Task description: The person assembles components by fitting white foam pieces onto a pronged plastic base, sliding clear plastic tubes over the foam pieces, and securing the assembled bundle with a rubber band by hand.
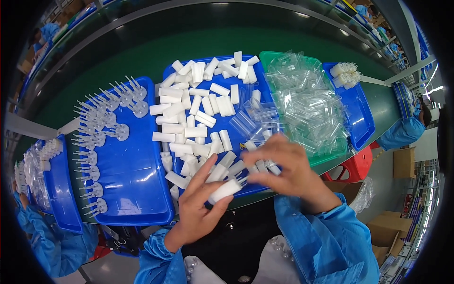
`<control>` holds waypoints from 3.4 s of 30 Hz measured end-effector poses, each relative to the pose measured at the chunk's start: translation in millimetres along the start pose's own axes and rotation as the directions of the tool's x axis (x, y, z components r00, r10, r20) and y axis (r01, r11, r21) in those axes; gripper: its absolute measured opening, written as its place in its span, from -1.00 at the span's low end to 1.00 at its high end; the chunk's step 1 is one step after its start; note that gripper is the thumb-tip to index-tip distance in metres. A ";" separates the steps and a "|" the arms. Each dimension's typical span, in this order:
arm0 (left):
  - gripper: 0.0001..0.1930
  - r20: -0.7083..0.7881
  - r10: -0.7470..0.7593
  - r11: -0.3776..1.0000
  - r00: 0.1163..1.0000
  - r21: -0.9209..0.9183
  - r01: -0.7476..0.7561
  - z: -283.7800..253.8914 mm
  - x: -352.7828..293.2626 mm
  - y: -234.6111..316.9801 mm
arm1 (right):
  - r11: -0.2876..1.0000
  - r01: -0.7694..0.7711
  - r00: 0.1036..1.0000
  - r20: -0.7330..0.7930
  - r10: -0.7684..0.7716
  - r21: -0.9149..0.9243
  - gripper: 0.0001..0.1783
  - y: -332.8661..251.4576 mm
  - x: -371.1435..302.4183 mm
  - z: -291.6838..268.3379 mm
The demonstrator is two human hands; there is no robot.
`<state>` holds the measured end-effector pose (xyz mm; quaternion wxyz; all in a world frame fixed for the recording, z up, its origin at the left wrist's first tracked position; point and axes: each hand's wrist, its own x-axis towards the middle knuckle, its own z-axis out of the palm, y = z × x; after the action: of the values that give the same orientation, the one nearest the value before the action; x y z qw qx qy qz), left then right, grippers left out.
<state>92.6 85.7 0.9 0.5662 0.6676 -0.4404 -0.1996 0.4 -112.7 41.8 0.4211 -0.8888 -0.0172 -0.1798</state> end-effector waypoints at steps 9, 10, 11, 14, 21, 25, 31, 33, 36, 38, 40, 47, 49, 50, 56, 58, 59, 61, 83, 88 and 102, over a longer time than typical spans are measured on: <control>-0.73 -0.071 -0.021 0.991 0.997 -0.130 0.011 0.9 -1.7 -2.2 | 0.672 -0.075 0.993 0.005 0.117 -0.737 -0.79 33.6 13.5 12.6; -0.73 -0.081 -0.056 0.987 0.995 -0.157 0.042 0.7 -1.2 0.3 | 0.652 -0.067 0.993 0.015 0.119 -0.755 -0.81 36.1 14.9 14.4; -0.73 -0.091 -0.091 0.980 0.992 -0.185 0.073 0.3 -0.8 1.6 | 0.655 -0.064 0.993 0.016 0.116 -0.752 -0.81 36.8 16.3 15.2; -0.73 -0.099 -0.063 0.993 0.993 -0.103 0.053 -2.7 -0.4 -0.8 | 0.666 -0.061 0.993 0.023 0.117 -0.743 -0.78 34.5 21.3 16.6; -0.76 -0.127 -0.121 0.992 0.984 -0.048 0.116 -4.0 4.3 0.7 | 0.985 0.006 1.000 -0.010 -0.008 -0.171 -0.80 11.6 20.4 14.5; -0.79 -0.137 -0.083 0.995 0.987 0.035 0.089 -4.6 5.1 1.3 | 0.965 -0.108 0.994 0.022 0.105 0.240 -0.69 12.3 14.8 16.4; -0.81 -0.160 -0.051 0.994 0.986 0.088 0.066 -6.5 5.4 0.6 | 0.882 -0.272 0.962 0.072 0.265 0.386 -0.55 2.3 8.9 10.3; -0.80 -0.166 -0.050 0.995 0.985 0.082 0.064 -5.7 4.7 0.5 | 0.736 -0.353 0.927 0.108 0.359 0.578 -0.53 -5.0 10.7 8.4; -0.79 -0.151 -0.049 0.994 0.987 0.090 0.063 -5.3 5.2 2.4 | 0.565 -0.354 0.903 0.116 0.414 0.746 -0.50 -1.6 8.9 13.4; -0.78 -0.160 -0.071 0.994 0.985 0.065 0.083 -4.8 4.0 2.1 | 0.578 -0.309 0.919 0.080 0.387 0.755 -0.48 -1.2 8.0 17.3; -0.77 -0.166 -0.067 0.995 0.984 0.066 0.079 -4.3 3.8 1.8 | 0.638 -0.337 0.911 0.069 0.406 0.692 -0.49 -6.4 7.7 19.8; -0.76 -0.173 -0.055 0.995 0.983 0.074 0.069 -1.9 5.4 -0.9 | 0.645 -0.340 0.924 0.116 0.363 0.684 -0.50 -2.7 3.7 34.8; -0.76 -0.179 -0.063 0.996 0.982 0.057 0.074 -1.4 5.6 -0.1 | 0.610 -0.339 0.921 0.119 0.372 0.716 -0.53 -2.1 2.9 36.3; -0.77 -0.184 -0.070 0.996 0.980 0.041 0.079 -1.3 5.4 0.3 | 0.607 -0.340 0.920 0.121 0.372 0.718 -0.53 -1.3 2.3 38.2; -0.79 -0.225 -0.081 0.996 0.971 0.013 0.086 0.0 7.7 -2.0 | 0.475 -0.334 0.891 0.109 0.441 0.814 -0.61 -0.7 -0.6 44.4; -0.80 -0.246 -0.068 0.997 0.967 0.021 0.076 1.0 8.0 -3.7 | 0.452 -0.293 0.903 0.089 0.420 0.843 -0.68 0.4 -0.7 46.7; -0.81 -0.265 -0.055 0.997 0.963 0.029 0.065 1.5 8.3 -4.2 | 0.451 -0.293 0.904 0.090 0.419 0.843 -0.68 1.8 -1.1 47.2; -0.82 -0.268 -0.060 0.998 0.962 0.016 0.067 2.6 9.2 -1.5 | 0.415 -0.287 0.903 0.098 0.419 0.863 -0.71 5.2 -2.4 47.9; -0.82 -0.135 0.007 0.972 0.991 0.232 0.025 -0.3 7.3 1.6 | 0.726 -0.379 0.904 0.062 0.423 0.574 -0.71 -6.5 6.7 27.6; -0.72 -0.171 0.039 0.973 0.985 0.230 0.001 3.7 6.9 -1.4 | 0.793 -0.282 0.944 0.011 0.328 0.540 -0.82 3.1 2.8 34.0; -0.52 -0.172 0.088 0.996 0.981 0.025 -0.085 9.8 6.1 -10.2 | 0.815 -0.306 0.951 0.128 0.280 0.492 -0.76 4.9 1.5 39.8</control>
<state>92.1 74.7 -9.9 0.6047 0.6674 -0.4199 -0.1122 14.8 -86.0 15.5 0.6613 -0.7432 0.0627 -0.0798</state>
